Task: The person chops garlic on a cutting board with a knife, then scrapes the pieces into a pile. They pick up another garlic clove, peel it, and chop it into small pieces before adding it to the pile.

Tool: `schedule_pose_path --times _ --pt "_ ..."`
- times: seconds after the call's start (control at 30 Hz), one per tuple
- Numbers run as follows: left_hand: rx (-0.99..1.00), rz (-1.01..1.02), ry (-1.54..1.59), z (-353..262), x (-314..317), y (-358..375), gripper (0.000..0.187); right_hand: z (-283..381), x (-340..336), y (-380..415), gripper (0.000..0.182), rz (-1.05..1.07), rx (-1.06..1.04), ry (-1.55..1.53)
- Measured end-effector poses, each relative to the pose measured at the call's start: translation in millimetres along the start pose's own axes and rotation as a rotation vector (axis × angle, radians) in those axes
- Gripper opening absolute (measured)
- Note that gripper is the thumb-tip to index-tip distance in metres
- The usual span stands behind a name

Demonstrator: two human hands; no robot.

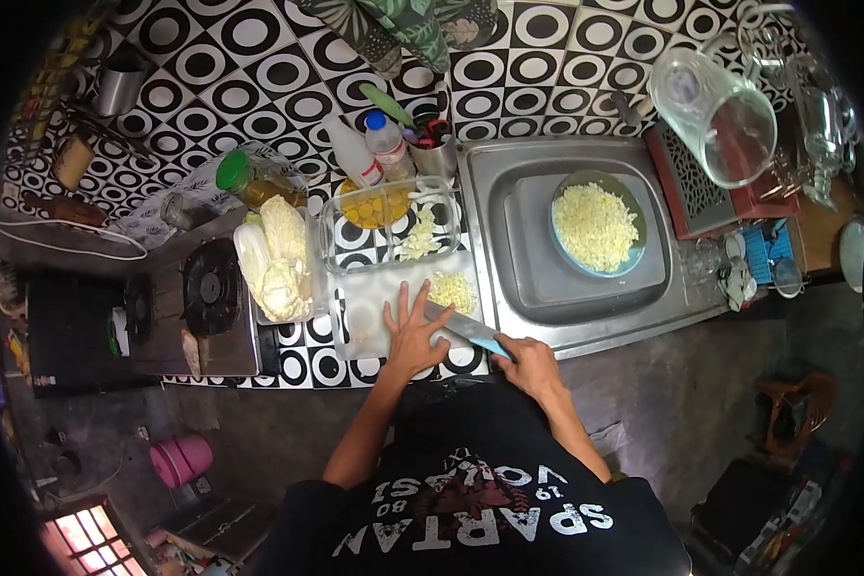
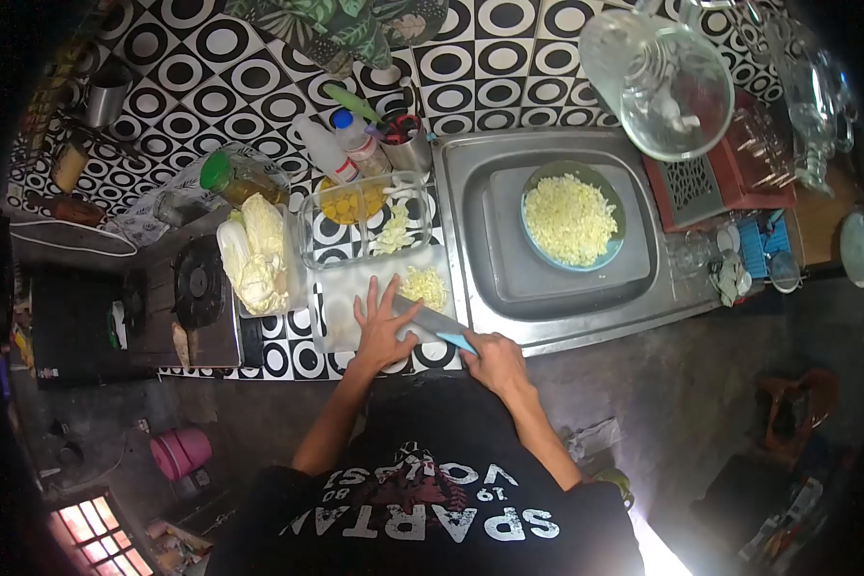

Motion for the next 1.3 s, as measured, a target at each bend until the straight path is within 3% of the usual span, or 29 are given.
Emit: schedule_pose_path --times 0.23,0.3,0.33,0.43,0.6,0.8,1.03,1.13,1.3 --pt "-0.143 -0.131 0.036 26.1 12.1 -0.7 0.059 -37.0 -20.9 -1.0 0.025 0.122 0.190 -0.039" --pt "-0.203 -0.209 0.226 20.8 7.2 -3.0 0.059 -57.9 0.4 -3.4 0.025 0.084 0.429 -0.480" --pt "-0.158 -0.207 0.208 11.1 2.5 -2.5 0.061 -58.3 8.6 -1.7 0.024 0.173 0.643 -0.643" --pt "-0.035 -0.151 0.229 -19.1 -9.7 -3.0 0.061 -49.1 31.1 -13.3 0.024 0.272 0.712 -0.783" --pt "-0.024 -0.106 0.188 -29.5 -14.1 -4.0 0.060 -19.4 39.8 -25.8 0.023 0.403 0.722 -0.847" --pt "-0.059 -0.155 0.106 1.7 -3.8 -2.7 0.057 -23.0 20.8 -19.7 0.022 0.518 0.718 -0.733" --pt "-0.122 -0.166 0.148 -13.2 -8.7 -9.7 0.061 -33.0 7.2 -20.3 0.022 0.475 0.763 -0.780" --pt "0.032 -0.132 0.256 -40.6 -10.1 -9.6 0.058 -33.7 11.0 -20.6 0.022 0.467 0.802 -0.821" --pt "0.074 -0.089 0.193 -39.8 -0.8 -3.7 0.059 -29.8 10.3 -20.5 0.021 0.491 0.816 -0.812"
Point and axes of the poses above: each hand's wrist, its own y-axis away from the middle knuckle, its own x-axis out of the palm, z = x × y, the point moved 7 cm from there along -y, towards the middle knuckle, and after that the axes turned 12 degrees about -z, right-handed, at the moved point
